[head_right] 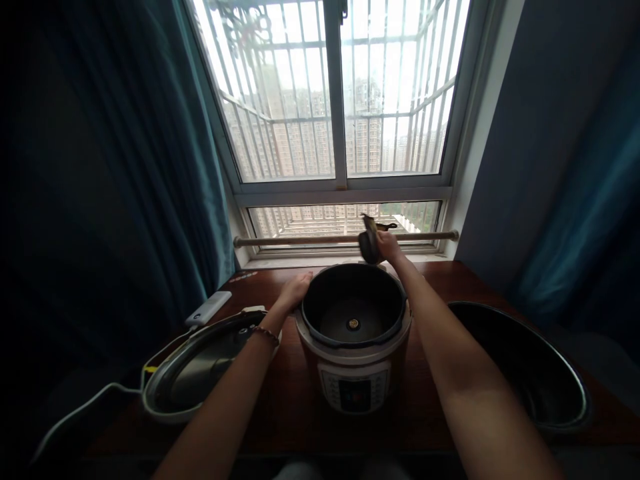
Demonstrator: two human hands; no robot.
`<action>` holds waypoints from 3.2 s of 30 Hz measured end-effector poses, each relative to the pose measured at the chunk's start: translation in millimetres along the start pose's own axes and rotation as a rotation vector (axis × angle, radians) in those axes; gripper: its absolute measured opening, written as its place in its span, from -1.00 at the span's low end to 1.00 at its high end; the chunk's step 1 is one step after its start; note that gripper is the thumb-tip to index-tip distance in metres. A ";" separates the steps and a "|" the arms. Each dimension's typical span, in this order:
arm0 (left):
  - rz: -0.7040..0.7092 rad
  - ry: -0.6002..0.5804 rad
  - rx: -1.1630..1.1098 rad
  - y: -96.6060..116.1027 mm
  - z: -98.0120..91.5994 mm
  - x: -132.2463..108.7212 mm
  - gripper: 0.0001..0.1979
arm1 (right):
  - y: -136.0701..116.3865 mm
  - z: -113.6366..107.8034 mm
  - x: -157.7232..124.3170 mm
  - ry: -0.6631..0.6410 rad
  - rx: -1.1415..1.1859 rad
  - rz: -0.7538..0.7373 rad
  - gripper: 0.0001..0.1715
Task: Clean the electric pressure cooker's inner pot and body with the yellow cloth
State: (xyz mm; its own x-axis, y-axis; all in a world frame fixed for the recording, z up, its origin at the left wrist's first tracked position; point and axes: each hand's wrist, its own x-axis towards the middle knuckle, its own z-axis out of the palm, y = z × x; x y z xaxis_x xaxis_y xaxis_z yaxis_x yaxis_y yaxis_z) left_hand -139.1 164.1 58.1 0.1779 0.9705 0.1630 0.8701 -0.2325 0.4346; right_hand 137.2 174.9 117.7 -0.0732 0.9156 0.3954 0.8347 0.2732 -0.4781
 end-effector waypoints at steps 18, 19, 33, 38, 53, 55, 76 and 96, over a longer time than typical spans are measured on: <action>-0.005 -0.007 0.013 -1.2 2.6 -0.5 -0.44 | -11.5 8.9 -36.5 -0.329 -0.643 0.061 -0.70; -0.004 -0.008 0.011 -1.6 2.9 -0.3 -0.44 | -11.0 8.1 -42.5 -0.321 -0.642 0.073 -0.69; -0.005 -0.013 -0.021 0.6 0.6 -0.9 -0.50 | -28.4 -15.9 -117.2 -0.243 -0.642 0.183 -0.68; -0.009 -0.018 -0.034 4.6 -2.5 -4.3 -0.52 | -34.1 -22.0 -137.7 -0.225 -0.655 0.197 -0.68; -0.024 -0.025 -0.050 8.4 -7.9 -7.4 -0.60 | -113.6 5.8 -200.6 -0.182 -0.568 -0.074 -0.76; -0.021 -0.025 -0.052 9.3 -8.7 -8.1 -0.61 | -121.7 21.9 -196.4 -0.140 -0.544 -0.088 -0.75; -0.010 -0.018 -0.073 9.2 -8.3 -9.4 -0.60 | -94.4 3.3 -213.9 -0.165 -0.541 -0.299 -0.78; -0.013 -0.006 -0.084 1.4 -0.8 -3.0 -0.56 | -45.3 -43.8 -181.7 -0.460 -0.012 -0.313 -0.85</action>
State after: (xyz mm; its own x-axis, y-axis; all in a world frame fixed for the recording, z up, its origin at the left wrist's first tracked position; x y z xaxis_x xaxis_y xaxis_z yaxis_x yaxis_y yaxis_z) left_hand -138.8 160.8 58.9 0.1701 0.9737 0.1514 0.8310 -0.2244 0.5090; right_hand 136.5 -16.7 101.9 -0.5470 0.8266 0.1322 0.7411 0.5516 -0.3828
